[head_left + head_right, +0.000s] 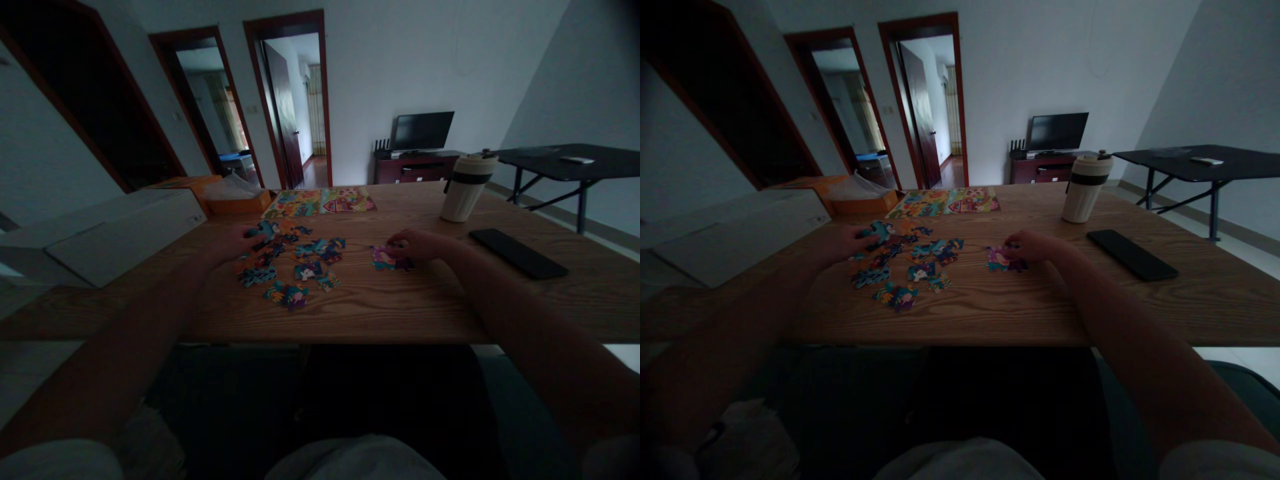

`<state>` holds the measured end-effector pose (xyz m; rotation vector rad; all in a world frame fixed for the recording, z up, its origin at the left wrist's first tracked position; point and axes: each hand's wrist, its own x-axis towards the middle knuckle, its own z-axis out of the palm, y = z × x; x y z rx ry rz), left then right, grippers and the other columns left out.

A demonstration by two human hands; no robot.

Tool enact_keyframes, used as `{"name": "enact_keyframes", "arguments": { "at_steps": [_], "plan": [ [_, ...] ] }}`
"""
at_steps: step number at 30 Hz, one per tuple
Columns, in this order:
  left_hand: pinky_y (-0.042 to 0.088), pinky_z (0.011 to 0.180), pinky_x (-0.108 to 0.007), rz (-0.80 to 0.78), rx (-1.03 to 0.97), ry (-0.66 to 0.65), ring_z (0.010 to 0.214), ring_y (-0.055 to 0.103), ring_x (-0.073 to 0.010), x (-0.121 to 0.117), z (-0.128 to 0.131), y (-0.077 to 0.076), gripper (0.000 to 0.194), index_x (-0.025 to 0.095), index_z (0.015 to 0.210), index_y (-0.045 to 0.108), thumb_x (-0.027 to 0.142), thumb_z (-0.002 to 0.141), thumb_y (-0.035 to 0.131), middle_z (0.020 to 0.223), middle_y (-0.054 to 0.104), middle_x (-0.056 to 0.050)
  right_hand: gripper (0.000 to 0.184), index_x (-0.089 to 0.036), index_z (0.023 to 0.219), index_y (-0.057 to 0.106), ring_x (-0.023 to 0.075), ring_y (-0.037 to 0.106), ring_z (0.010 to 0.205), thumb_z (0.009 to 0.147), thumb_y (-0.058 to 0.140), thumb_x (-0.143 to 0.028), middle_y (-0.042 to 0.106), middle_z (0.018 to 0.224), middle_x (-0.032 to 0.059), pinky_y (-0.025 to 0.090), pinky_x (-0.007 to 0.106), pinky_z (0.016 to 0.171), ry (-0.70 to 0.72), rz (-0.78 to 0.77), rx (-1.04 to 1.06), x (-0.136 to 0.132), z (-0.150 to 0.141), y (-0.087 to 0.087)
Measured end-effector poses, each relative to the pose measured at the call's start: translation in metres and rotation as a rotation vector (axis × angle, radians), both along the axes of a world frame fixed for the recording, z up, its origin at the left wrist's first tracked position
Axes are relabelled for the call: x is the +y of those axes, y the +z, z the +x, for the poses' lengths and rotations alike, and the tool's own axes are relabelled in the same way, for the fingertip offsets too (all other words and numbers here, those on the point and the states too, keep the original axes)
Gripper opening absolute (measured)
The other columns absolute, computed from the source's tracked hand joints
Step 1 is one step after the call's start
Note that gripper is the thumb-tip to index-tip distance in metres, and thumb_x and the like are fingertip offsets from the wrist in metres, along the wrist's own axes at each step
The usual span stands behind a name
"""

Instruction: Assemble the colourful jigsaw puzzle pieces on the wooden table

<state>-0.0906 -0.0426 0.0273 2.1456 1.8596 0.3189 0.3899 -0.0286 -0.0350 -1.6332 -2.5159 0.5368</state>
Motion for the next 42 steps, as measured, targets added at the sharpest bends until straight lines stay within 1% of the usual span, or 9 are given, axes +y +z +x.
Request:
{"name": "enact_keyframes", "arguments": {
  "at_steps": [4, 8, 11, 14, 18, 23, 28, 34, 42],
  "plan": [
    [0.052, 0.083, -0.036, 0.059, -0.212, -0.019, 0.098, 0.068, -0.0278, -0.006, 0.031, 0.004, 0.054, 0.022, 0.109, 0.071, 0.067, 0.083, 0.059, 0.106, 0.075, -0.006, 0.049, -0.024, 0.127, 0.071, 0.0285, 0.072, 0.1, 0.092, 0.059, -0.055, 0.075, 0.12, 0.0111, 0.056, 0.037, 0.088, -0.018, -0.012, -0.012, 0.002, 0.001, -0.003],
    [0.052, 0.085, -0.037, 0.049, -0.282, -0.177, 0.097, 0.068, -0.0258, -0.008, 0.076, 0.008, 0.054, 0.021, 0.116, 0.07, 0.064, 0.084, 0.063, 0.108, 0.075, -0.006, 0.048, -0.022, 0.127, 0.071, 0.0303, 0.07, 0.105, 0.092, 0.062, -0.053, 0.073, 0.122, 0.0128, 0.054, 0.041, 0.094, -0.054, 0.029, 0.036, 0.001, -0.001, 0.0],
    [0.051, 0.09, -0.036, 0.039, -0.268, -0.348, 0.101, 0.067, -0.0248, -0.009, 0.116, 0.01, 0.051, 0.024, 0.12, 0.069, 0.061, 0.084, 0.065, 0.114, 0.074, -0.004, 0.043, -0.021, 0.125, 0.072, 0.0297, 0.069, 0.104, 0.093, 0.063, -0.049, 0.072, 0.124, 0.0134, 0.054, 0.044, 0.095, -0.086, 0.138, 0.225, -0.003, -0.007, 0.007],
    [0.049, 0.093, -0.036, 0.021, -0.256, -0.535, 0.102, 0.066, -0.0245, -0.009, 0.154, 0.003, 0.046, 0.023, 0.115, 0.071, 0.056, 0.084, 0.066, 0.114, 0.074, -0.004, 0.038, -0.022, 0.122, 0.072, 0.0263, 0.069, 0.1, 0.096, 0.06, -0.047, 0.074, 0.119, 0.0123, 0.057, 0.042, 0.089, -0.041, 0.153, 0.51, -0.011, -0.019, 0.016],
    [0.05, 0.088, -0.034, -0.082, -0.257, -0.62, 0.098, 0.066, -0.0236, -0.007, 0.183, -0.016, 0.045, 0.021, 0.114, 0.071, 0.053, 0.082, 0.07, 0.108, 0.075, -0.003, 0.038, -0.023, 0.123, 0.07, 0.0203, 0.069, 0.087, 0.09, 0.068, -0.041, 0.075, 0.108, 0.009, 0.057, 0.034, 0.076, 0.098, 0.008, 0.683, -0.022, -0.043, 0.017],
    [0.049, 0.087, -0.033, -0.091, -0.265, -0.619, 0.097, 0.066, -0.0232, -0.004, 0.181, -0.035, 0.047, 0.021, 0.117, 0.071, 0.051, 0.082, 0.072, 0.106, 0.075, -0.003, 0.024, -0.019, 0.104, 0.074, 0.014, 0.06, 0.064, 0.085, 0.072, -0.033, 0.071, 0.078, 0.0028, 0.047, 0.027, 0.057, 0.134, -0.059, 0.634, -0.026, -0.058, 0.009],
    [0.051, 0.085, -0.034, -0.085, -0.34, -0.57, 0.095, 0.067, -0.024, 0.001, 0.171, -0.039, 0.049, 0.02, 0.115, 0.072, 0.056, 0.082, 0.07, 0.105, 0.075, -0.003, 0.014, -0.018, 0.087, 0.07, 0.0126, 0.056, 0.062, 0.082, 0.07, -0.031, 0.066, 0.074, 0.0008, 0.043, 0.026, 0.056, 0.098, -0.083, 0.691, -0.027, -0.055, 0.015],
    [0.051, 0.091, -0.037, -0.054, -0.472, -0.544, 0.098, 0.068, -0.0243, 0.002, 0.166, -0.042, 0.045, 0.019, 0.114, 0.072, 0.049, 0.08, 0.073, 0.107, 0.075, -0.004, 0.01, -0.017, 0.083, 0.068, 0.0118, 0.052, 0.061, 0.085, 0.064, -0.027, 0.061, 0.071, -0.0008, 0.04, 0.025, 0.056, 0.023, -0.077, 0.749, -0.028, -0.053, 0.017],
    [0.055, 0.071, -0.031, -0.133, -0.894, -0.236, 0.081, 0.066, -0.0179, 0.005, 0.168, -0.044, 0.019, 0.021, 0.098, 0.062, 0.029, 0.081, 0.066, 0.093, 0.07, -0.003, 0.011, -0.018, 0.084, 0.069, 0.0131, 0.051, 0.059, 0.088, 0.066, -0.028, 0.062, 0.071, 0.0012, 0.04, 0.027, 0.055, -0.112, -0.092, 0.839, -0.028, -0.051, 0.021]
  ]
}}
